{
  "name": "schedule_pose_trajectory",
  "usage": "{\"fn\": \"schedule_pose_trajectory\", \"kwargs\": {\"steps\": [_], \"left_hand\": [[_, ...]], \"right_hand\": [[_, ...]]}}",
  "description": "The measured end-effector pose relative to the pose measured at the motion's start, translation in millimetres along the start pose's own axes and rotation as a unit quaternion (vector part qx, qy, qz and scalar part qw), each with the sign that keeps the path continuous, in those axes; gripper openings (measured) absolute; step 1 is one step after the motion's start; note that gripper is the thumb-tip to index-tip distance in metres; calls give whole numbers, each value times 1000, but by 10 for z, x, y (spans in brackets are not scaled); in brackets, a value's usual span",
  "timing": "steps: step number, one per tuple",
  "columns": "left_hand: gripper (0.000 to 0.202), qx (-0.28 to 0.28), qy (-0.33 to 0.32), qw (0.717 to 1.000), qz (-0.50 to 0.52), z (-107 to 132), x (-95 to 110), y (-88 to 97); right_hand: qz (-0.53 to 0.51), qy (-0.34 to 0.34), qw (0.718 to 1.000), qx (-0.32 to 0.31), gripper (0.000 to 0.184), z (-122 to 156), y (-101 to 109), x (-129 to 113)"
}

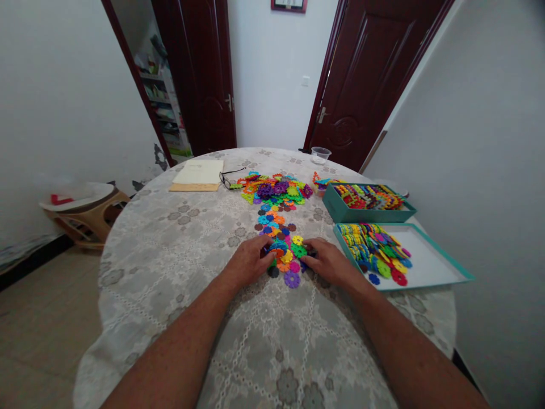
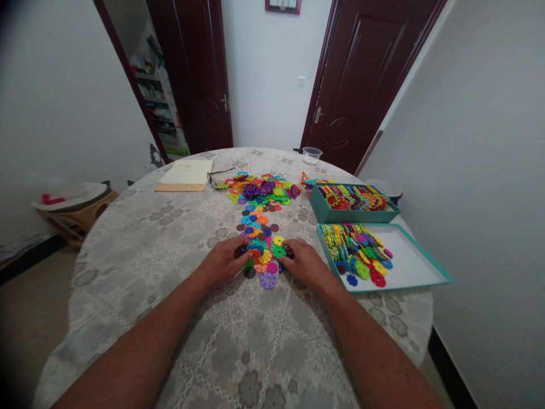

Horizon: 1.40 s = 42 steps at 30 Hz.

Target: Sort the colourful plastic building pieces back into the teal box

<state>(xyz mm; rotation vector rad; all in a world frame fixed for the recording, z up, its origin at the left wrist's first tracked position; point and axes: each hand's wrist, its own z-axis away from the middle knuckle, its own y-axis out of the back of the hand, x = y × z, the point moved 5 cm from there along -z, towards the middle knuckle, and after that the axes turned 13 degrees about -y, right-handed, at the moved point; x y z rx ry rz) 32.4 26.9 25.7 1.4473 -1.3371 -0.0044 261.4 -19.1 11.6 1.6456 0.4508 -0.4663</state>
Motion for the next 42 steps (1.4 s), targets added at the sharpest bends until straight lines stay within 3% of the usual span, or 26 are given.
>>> {"fn": "schedule_pose_trajectory", "kwargs": {"steps": [9,17,21,26,36,42], "left_hand": [[14,-26,-26,999,5,15,18,-38],[16,-62,-32,998,-11,15,70,-54],[15,-62,-42,997,-24,17,74,-56],[15,-71,-38,996,-26,22,61,-73],[10,-75,-47,996,-27,28,62,-80],[14,-79,-48,995,-34,36,39,-96]], "right_hand": [[26,9,1000,-3,17,-17,-143,-160],[11,17,1000,-12,14,8,-18,-166],[6,15,999,-37,22,47,30,-94],[12,13,998,-63,10,72,8,-110],[53,34,998,24,52,-23,-66,-209],[81,71,994,4,37,-95,-136,-276]]}}
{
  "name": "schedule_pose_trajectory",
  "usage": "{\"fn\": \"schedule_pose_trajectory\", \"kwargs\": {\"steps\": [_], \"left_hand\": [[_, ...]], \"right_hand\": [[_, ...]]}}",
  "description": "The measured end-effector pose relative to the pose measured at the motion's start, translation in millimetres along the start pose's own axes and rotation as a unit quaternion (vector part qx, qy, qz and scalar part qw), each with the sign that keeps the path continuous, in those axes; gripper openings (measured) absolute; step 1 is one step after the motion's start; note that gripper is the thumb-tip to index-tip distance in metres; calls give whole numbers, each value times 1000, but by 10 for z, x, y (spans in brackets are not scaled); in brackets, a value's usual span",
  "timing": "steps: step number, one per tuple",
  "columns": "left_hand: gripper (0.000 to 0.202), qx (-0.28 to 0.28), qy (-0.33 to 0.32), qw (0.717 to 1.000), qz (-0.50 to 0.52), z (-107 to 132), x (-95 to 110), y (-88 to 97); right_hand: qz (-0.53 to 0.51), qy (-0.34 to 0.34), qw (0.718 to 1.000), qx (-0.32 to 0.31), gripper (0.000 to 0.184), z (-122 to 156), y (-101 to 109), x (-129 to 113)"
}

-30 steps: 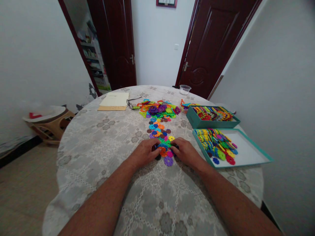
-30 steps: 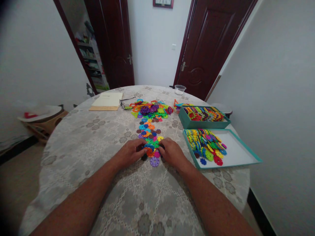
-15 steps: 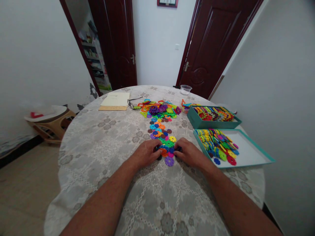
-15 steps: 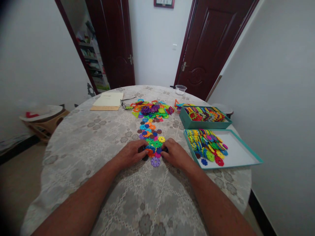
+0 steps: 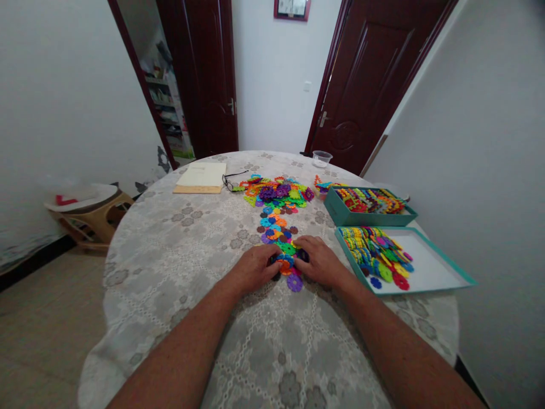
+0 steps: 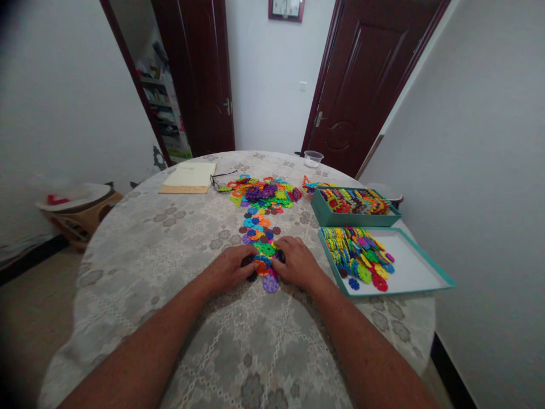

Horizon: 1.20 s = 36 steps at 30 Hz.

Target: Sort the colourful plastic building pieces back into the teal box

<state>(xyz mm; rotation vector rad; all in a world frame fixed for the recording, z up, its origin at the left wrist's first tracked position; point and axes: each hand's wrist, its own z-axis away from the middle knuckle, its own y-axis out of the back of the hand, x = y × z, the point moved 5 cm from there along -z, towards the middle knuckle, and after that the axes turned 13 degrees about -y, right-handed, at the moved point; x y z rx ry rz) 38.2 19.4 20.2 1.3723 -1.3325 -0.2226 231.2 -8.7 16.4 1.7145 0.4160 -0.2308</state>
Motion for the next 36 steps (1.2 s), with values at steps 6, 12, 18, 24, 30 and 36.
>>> {"fn": "schedule_pose_trajectory", "kwargs": {"steps": [6,12,18,24,30,36], "left_hand": [[12,0,7,1000,7,10,-23,-6],[10,-3,8,1000,-2,2,-19,-10],[8,5,-9,1000,-3,-3,9,-13],[8,4,2,1000,3,4,8,-1],[12,9,26,999,25,26,-3,11],[39,11,28,999,24,36,17,15]], "right_hand": [[-41,18,999,-4,40,-8,-38,-25],[-65,11,998,7,36,-12,-66,-29],[-131,-11,991,14,29,-8,5,-37],[-161,-4,987,-19,28,61,58,-137],[-174,-11,984,-36,28,142,83,-195],[-185,-2,981,-62,41,222,127,-237]]}}
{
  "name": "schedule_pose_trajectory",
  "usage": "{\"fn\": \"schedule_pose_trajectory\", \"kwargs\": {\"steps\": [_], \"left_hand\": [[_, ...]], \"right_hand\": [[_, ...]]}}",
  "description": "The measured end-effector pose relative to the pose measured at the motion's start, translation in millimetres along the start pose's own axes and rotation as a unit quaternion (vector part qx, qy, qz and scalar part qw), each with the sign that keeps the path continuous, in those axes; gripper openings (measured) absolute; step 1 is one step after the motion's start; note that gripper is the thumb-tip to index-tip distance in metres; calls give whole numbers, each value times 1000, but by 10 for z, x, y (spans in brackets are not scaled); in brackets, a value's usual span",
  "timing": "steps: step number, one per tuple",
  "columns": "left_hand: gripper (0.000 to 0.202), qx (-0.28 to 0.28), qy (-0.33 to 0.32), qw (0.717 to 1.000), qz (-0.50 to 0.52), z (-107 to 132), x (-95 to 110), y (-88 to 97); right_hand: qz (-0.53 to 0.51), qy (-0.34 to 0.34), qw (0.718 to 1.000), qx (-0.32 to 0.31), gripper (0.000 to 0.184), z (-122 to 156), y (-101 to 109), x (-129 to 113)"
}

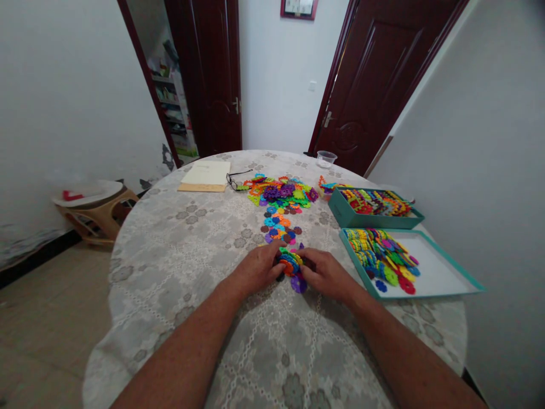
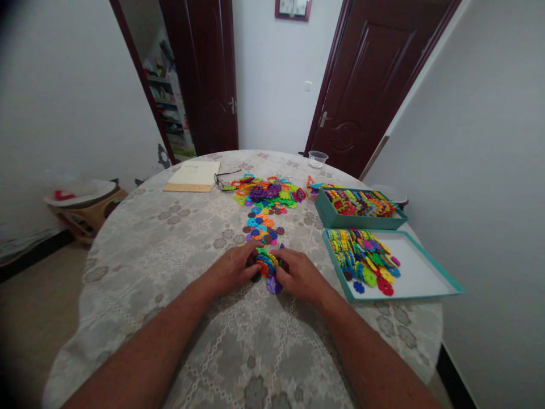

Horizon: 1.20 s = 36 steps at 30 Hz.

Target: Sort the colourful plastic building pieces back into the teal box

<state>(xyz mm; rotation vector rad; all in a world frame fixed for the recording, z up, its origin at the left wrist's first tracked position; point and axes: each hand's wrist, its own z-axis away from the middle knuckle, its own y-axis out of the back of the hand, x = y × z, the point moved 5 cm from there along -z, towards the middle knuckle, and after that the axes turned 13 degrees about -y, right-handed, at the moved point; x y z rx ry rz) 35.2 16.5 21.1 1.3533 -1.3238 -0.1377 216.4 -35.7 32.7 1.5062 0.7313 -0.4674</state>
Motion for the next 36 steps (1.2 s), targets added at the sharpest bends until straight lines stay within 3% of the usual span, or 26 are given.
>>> {"fn": "schedule_pose_trajectory", "kwargs": {"steps": [3,7,14,16,19,21,24,29,36], "left_hand": [[36,-1,-35,999,-11,-6,29,-1],[25,11,-74,997,-15,-11,29,-3],[11,-6,-38,999,-32,-24,-28,-57],[16,-9,-34,999,-26,-24,-23,-76],[40,9,-42,999,5,-25,2,-89],[57,19,-44,999,22,-26,25,-90],[67,15,-26,999,35,-30,53,-87],[67,30,-17,999,33,-25,43,-49],[45,42,-26,999,20,-73,-154,-59]], "right_hand": [[8,-6,1000,-18,42,23,-26,-19],[47,-3,999,4,23,19,-100,-42],[83,-3,996,11,12,14,-131,-23],[74,-10,997,12,18,24,-107,-10],[53,-4,999,11,32,36,-117,-9],[47,2,999,11,34,32,-155,-12],[50,1,998,25,32,12,-192,-13],[76,-23,996,46,28,-18,-163,-17],[92,-25,994,48,24,-70,-194,2]]}}
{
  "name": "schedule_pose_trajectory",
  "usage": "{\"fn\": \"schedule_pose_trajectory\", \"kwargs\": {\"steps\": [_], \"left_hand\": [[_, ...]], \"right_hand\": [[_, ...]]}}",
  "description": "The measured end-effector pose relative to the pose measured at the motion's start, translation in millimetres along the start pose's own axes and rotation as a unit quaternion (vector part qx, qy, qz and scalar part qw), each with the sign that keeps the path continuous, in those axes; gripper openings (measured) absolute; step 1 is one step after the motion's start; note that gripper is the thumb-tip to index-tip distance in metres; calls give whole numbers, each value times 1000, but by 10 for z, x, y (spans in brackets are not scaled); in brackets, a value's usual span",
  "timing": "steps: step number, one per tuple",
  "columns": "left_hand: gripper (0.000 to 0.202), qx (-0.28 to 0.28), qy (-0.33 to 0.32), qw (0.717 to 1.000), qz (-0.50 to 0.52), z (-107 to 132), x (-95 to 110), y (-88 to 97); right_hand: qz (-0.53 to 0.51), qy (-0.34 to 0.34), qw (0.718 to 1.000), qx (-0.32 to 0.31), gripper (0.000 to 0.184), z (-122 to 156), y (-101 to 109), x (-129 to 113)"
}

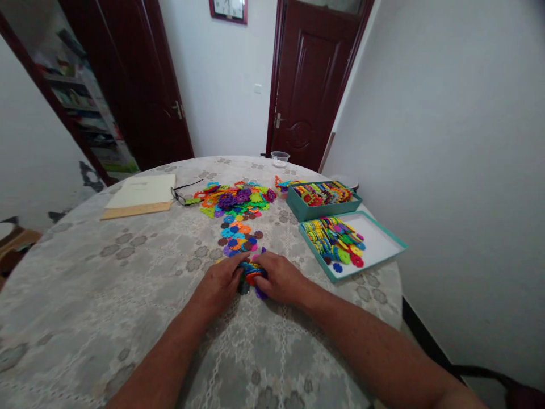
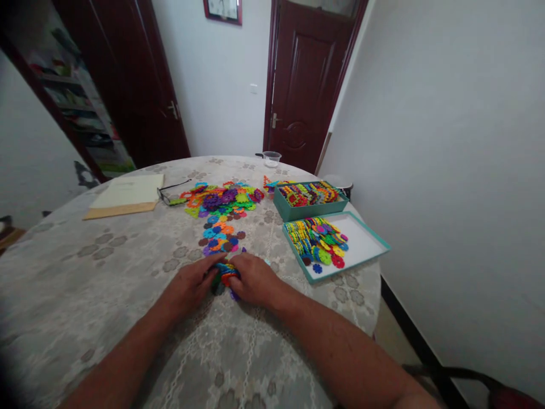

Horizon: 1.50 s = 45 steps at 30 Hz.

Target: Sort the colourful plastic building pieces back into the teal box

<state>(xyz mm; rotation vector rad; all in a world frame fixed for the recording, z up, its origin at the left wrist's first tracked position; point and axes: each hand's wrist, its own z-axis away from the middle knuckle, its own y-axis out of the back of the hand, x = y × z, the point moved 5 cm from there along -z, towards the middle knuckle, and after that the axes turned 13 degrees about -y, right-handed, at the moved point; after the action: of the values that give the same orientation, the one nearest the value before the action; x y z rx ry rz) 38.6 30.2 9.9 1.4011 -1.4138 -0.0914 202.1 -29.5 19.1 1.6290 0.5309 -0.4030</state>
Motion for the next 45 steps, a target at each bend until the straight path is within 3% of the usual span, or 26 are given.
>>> {"fn": "schedule_pose_trajectory", "kwargs": {"steps": [6,16,21,28,36,41,45], "left_hand": [[38,-19,14,1000,13,-9,37,43],[30,0,51,996,75,-8,54,128],[28,66,97,988,96,12,-9,194],[32,154,153,963,157,29,-71,233],[42,99,129,970,181,-46,166,130],[48,102,121,984,84,-52,71,170],[48,105,117,986,53,-46,7,156]], "right_hand": [[-7,-13,1000,4,20,-25,1,31],[-61,-44,997,-7,9,1,109,44],[-112,-74,991,-23,2,8,150,79],[-220,-109,969,-32,8,5,78,183],[-267,-83,960,-13,39,-18,3,158],[-202,-33,979,1,33,-19,95,33],[-201,-43,978,24,46,-11,126,10]]}}
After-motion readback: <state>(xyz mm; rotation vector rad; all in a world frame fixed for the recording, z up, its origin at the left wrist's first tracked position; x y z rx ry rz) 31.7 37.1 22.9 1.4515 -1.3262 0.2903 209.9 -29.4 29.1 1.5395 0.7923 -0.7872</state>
